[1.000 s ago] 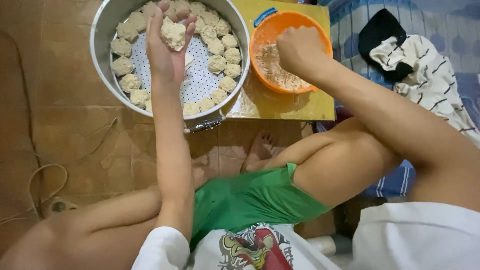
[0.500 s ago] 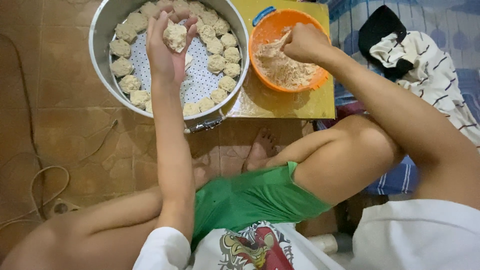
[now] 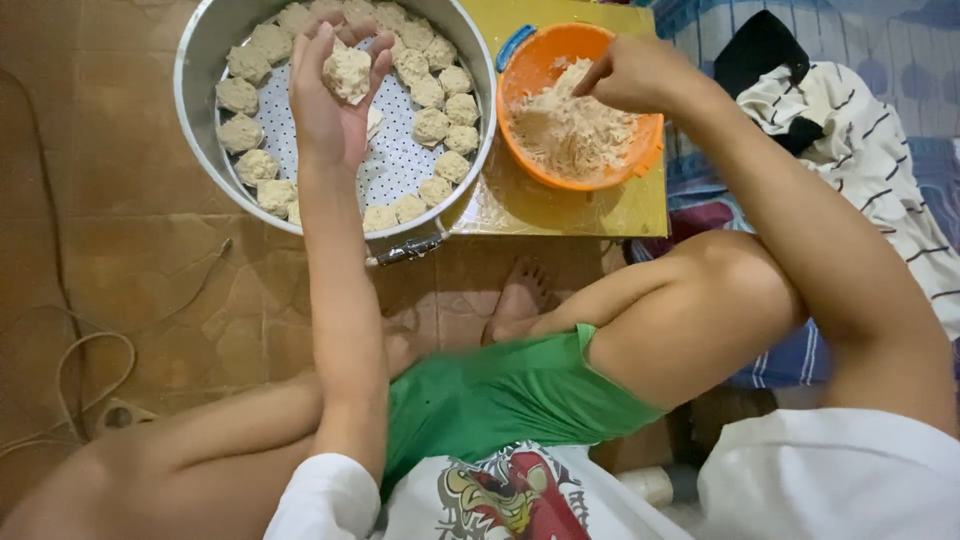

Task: Filling small dough balls with a mixture using a spoon and arranging them in a steamer pot.

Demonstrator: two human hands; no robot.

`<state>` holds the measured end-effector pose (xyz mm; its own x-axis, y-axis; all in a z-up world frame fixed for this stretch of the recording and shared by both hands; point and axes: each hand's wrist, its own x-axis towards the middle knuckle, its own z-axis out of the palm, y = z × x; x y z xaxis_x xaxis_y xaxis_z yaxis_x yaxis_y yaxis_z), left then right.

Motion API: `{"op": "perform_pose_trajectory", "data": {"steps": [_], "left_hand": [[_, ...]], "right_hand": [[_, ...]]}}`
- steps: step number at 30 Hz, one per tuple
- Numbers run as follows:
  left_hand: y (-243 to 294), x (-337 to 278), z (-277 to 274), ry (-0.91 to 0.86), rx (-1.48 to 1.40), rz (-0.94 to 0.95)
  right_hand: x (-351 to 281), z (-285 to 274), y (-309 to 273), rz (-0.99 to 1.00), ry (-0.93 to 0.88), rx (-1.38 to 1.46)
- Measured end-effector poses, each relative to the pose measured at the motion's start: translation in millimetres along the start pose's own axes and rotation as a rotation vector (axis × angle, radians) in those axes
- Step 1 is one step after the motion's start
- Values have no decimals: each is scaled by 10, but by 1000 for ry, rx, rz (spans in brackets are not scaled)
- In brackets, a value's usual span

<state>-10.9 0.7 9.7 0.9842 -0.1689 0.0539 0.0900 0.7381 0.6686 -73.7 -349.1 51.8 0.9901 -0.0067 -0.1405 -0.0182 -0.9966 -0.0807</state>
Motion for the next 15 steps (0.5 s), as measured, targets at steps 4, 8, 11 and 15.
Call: {"op": "perform_pose_trajectory", "data": {"steps": [4,8,11,15], "left_hand": [[6,-8,13,-1,0,-12],[3,8,3,-13,8,-10],[9,-14,24,-12,12,-9],[19,-20,39,8,-9,-33]], "right_hand": [[-81,-97,-36,-22,-6,-345],[-142,-26,-210,27,-178,-539],[-154,95,-200,-64,-137,-569],[-148,228,-210,-187,4,-620]]}}
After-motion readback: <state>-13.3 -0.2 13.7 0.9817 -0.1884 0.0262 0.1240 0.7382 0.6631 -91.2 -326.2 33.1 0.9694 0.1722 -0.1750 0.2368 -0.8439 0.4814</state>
